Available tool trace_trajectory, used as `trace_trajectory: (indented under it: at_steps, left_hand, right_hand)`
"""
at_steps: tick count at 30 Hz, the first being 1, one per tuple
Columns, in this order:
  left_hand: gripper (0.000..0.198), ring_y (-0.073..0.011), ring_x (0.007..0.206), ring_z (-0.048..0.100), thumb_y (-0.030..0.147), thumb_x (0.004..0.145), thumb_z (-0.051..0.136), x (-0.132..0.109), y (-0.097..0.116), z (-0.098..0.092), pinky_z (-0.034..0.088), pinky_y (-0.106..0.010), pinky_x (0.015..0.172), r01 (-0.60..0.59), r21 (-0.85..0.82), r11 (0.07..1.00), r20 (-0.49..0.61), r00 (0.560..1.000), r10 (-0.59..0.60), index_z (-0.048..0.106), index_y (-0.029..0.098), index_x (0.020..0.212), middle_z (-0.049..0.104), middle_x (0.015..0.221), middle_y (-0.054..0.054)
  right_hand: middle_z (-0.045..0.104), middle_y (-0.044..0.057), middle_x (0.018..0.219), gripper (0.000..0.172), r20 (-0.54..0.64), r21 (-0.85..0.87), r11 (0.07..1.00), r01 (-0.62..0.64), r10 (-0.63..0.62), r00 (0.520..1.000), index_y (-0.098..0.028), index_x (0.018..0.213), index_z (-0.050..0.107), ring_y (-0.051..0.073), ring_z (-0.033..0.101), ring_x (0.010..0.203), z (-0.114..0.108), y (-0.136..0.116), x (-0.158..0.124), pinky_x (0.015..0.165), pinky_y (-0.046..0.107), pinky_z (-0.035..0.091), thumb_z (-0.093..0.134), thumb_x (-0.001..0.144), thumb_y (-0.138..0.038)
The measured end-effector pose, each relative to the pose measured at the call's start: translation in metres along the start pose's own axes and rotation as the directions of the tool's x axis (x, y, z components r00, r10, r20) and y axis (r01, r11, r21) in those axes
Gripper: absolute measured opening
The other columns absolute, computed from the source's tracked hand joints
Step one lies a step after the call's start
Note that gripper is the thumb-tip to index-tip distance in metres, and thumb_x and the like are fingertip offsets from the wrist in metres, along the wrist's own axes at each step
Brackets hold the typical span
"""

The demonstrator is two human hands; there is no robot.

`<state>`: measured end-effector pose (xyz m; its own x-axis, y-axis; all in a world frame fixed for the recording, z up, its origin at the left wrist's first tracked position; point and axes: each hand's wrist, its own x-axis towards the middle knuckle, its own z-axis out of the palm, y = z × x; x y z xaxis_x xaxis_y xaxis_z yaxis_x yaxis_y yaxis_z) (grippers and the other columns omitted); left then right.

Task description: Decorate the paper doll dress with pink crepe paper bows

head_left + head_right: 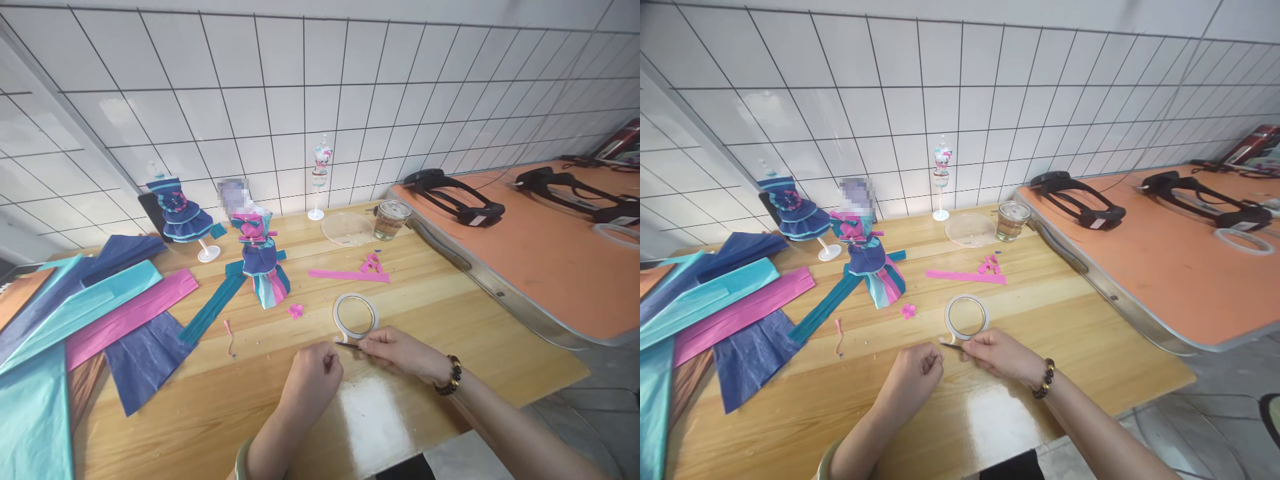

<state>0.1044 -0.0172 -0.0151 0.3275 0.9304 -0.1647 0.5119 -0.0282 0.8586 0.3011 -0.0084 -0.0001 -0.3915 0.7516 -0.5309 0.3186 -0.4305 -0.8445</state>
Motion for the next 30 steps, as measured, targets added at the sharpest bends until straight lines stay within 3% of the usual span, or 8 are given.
trace_trajectory:
  at_steps: [4,9,14,18,21,25,30]
  left_hand:
    - [0.011,-0.0092,0.047,0.034,0.018,0.069,0.044,0.0,-0.001,-0.001,0.026,-0.021,0.047,0.004,-0.002,1.0,-0.012,1.0,-0.004,0.05,0.018,0.059,0.039,0.05,0.005]
    - [0.014,-0.013,0.065,0.049,0.02,0.075,0.042,0.001,0.003,-0.004,0.034,-0.02,0.052,-0.071,-0.07,0.995,-0.163,0.985,0.059,0.053,0.018,0.067,0.054,0.072,-0.002]
    - [0.016,-0.016,0.086,0.055,0.022,0.08,0.042,-0.003,0.011,-0.008,0.043,-0.023,0.065,-0.154,-0.225,0.962,-0.11,0.985,0.132,0.057,0.018,0.075,0.058,0.096,-0.006]
    - [0.025,-0.0165,0.084,0.056,0.021,0.082,0.04,-0.004,0.008,-0.007,0.044,-0.029,0.073,-0.108,-0.212,0.971,-0.074,0.993,0.094,0.057,0.02,0.099,0.06,0.097,-0.006]
    - [0.034,-0.018,0.089,0.055,0.018,0.076,0.049,-0.001,0.004,-0.003,0.044,-0.032,0.078,-0.128,-0.179,0.975,-0.109,0.988,0.11,0.052,0.02,0.109,0.06,0.104,-0.008]
    - [0.034,-0.0158,0.077,0.057,0.019,0.077,0.048,0.005,0.0,0.003,0.043,-0.032,0.078,-0.161,-0.155,0.975,-0.125,0.982,0.143,0.049,0.02,0.112,0.064,0.086,-0.004]
    - [0.037,-0.0138,0.068,0.056,0.018,0.079,0.045,0.009,-0.008,0.004,0.044,-0.028,0.071,-0.16,-0.174,0.972,-0.146,0.98,0.135,0.046,0.019,0.116,0.06,0.074,0.0]
  right_hand:
    - [0.028,-0.01,0.048,0.049,0.003,0.031,0.999,-0.019,0.018,1.0,-0.012,0.08,0.057,0.003,0.019,0.038,-0.002,0.001,-0.004,0.039,0.019,0.012,0.047,0.077,-0.06]
    - [0.028,-0.01,0.048,0.051,0.011,0.048,0.997,-0.057,0.056,0.998,-0.012,0.082,0.057,0.003,0.018,0.037,-0.001,-0.001,-0.011,0.036,0.019,0.011,0.046,0.077,-0.062]
    - [0.027,-0.01,0.047,0.053,-0.002,0.047,0.996,-0.071,0.071,0.997,-0.012,0.08,0.055,0.003,0.017,0.036,0.002,-0.003,-0.013,0.035,0.018,0.011,0.046,0.075,-0.064]
    - [0.029,-0.01,0.048,0.052,-0.016,0.033,0.997,-0.073,0.074,0.997,-0.012,0.079,0.055,0.003,0.018,0.036,0.003,-0.003,-0.013,0.035,0.018,0.012,0.045,0.075,-0.063]
    - [0.03,-0.009,0.048,0.052,-0.043,-0.013,0.998,-0.069,0.068,0.997,-0.012,0.08,0.056,0.003,0.019,0.038,0.004,-0.001,-0.012,0.037,0.018,0.013,0.043,0.077,-0.062]
    - [0.032,-0.007,0.05,0.047,-0.06,-0.111,0.994,-0.019,0.013,0.998,-0.012,0.078,0.056,0.005,0.025,0.043,0.006,0.005,-0.009,0.042,0.019,0.018,0.04,0.082,-0.057]
    - [0.033,-0.005,0.054,0.041,-0.146,-0.358,0.932,0.052,-0.111,0.983,-0.016,0.061,0.047,0.008,0.03,0.049,0.014,0.006,-0.011,0.048,0.021,0.024,0.04,0.085,-0.048]
